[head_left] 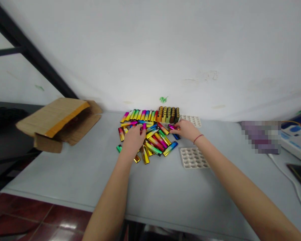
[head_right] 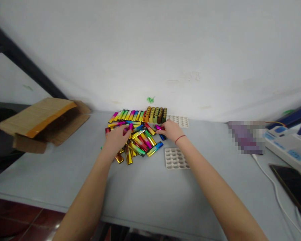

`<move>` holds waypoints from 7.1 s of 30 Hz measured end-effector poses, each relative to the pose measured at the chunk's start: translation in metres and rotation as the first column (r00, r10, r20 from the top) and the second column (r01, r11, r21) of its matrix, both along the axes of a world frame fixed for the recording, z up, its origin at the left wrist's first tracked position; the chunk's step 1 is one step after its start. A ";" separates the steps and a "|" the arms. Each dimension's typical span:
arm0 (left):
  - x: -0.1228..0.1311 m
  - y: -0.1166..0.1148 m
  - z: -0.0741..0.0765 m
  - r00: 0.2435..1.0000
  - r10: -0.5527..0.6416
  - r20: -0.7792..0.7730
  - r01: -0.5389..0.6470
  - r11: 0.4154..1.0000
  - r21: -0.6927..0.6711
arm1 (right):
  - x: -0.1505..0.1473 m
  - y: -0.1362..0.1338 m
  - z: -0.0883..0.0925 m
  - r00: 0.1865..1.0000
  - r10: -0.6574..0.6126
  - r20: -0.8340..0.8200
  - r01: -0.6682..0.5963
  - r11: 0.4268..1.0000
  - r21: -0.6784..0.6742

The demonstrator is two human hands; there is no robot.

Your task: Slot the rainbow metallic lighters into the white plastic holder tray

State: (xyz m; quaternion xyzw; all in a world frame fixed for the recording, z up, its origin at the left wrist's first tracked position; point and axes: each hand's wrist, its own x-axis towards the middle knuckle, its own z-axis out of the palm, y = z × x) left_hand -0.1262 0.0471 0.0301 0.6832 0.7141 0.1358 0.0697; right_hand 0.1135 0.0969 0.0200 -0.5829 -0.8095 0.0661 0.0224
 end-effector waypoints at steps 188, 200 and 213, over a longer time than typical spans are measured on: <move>0.075 -0.042 -0.025 0.844 -0.469 -0.262 0.502 0.861 0.076 | 0.066 -0.168 -0.017 0.989 -0.112 -0.095 0.139 0.922 0.361; 0.084 -0.043 -0.030 0.812 -0.557 0.172 0.528 0.828 0.190 | 0.077 -0.133 -0.029 0.976 -0.068 -0.205 0.111 0.973 0.204; 0.101 -0.051 -0.036 0.295 -0.018 0.955 0.338 0.937 -0.086 | 0.117 -0.122 -0.040 0.925 -0.106 -0.364 0.194 0.957 0.215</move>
